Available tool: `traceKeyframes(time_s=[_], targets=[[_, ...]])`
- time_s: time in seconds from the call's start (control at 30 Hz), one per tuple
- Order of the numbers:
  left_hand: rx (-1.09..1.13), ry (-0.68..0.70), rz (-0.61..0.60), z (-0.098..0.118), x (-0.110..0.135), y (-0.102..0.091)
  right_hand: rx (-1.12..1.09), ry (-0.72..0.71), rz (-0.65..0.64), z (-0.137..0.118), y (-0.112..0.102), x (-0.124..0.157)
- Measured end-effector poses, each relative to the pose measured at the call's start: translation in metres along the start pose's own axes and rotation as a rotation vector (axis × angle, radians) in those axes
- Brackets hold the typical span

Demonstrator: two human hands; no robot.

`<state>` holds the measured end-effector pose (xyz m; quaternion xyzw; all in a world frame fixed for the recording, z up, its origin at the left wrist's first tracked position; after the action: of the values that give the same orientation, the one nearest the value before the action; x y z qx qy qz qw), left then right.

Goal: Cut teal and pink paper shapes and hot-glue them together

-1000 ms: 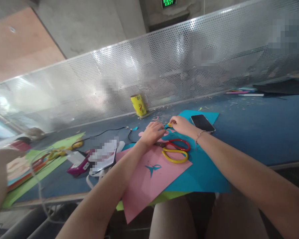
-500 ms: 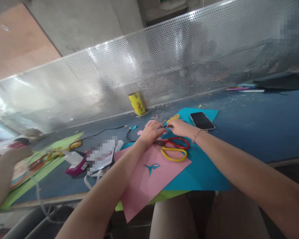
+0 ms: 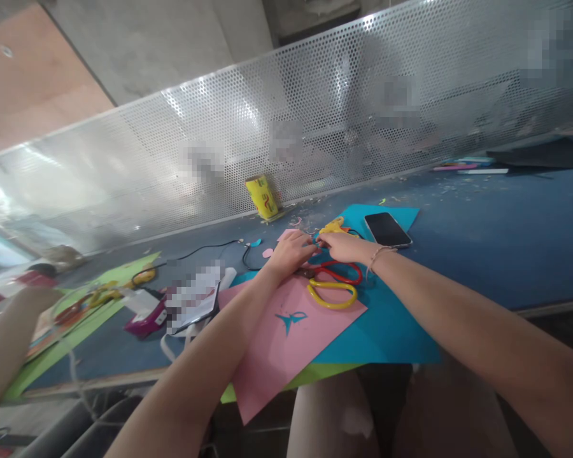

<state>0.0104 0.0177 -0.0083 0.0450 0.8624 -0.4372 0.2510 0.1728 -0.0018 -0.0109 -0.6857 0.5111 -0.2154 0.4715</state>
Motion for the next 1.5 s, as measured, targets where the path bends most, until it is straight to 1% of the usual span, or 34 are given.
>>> traceKeyframes(time_s=[0.23,0.4,0.53,0.9,1.2,1.37,1.5], targets=[[0.06,-0.035,-0.002,-0.002,0.002,0.002,0.0,0.009,-0.02,0.0,-0.001,0.0],[0.074,-0.032,-0.032,-0.002,0.001,0.002,0.028,0.02,-0.023,-0.001,-0.002,0.001],[0.086,-0.028,-0.034,-0.003,0.001,0.004,0.025,0.012,-0.027,-0.001,-0.001,0.0],[0.146,-0.064,-0.042,-0.006,0.004,0.009,0.011,0.009,-0.01,-0.001,-0.001,0.0],[0.221,-0.088,-0.073,-0.007,0.003,0.008,0.099,0.01,-0.04,-0.004,-0.002,0.001],[0.245,-0.104,-0.115,-0.009,0.002,0.008,0.122,0.004,-0.05,-0.004,-0.003,0.002],[0.329,-0.109,-0.133,-0.01,0.003,0.008,0.13,0.007,-0.049,-0.004,-0.003,0.001]])
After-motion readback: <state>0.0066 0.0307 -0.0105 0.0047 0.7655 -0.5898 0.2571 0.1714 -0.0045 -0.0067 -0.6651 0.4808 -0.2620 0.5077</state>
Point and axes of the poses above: each hand's wrist, its own x-axis away from the middle knuckle, its own y-axis out of the palm, z = x × y, the point moved 2 cm from there along -x, towards the middle knuckle, and after that the axes turned 1 degree about z, right-handed, at the moved point
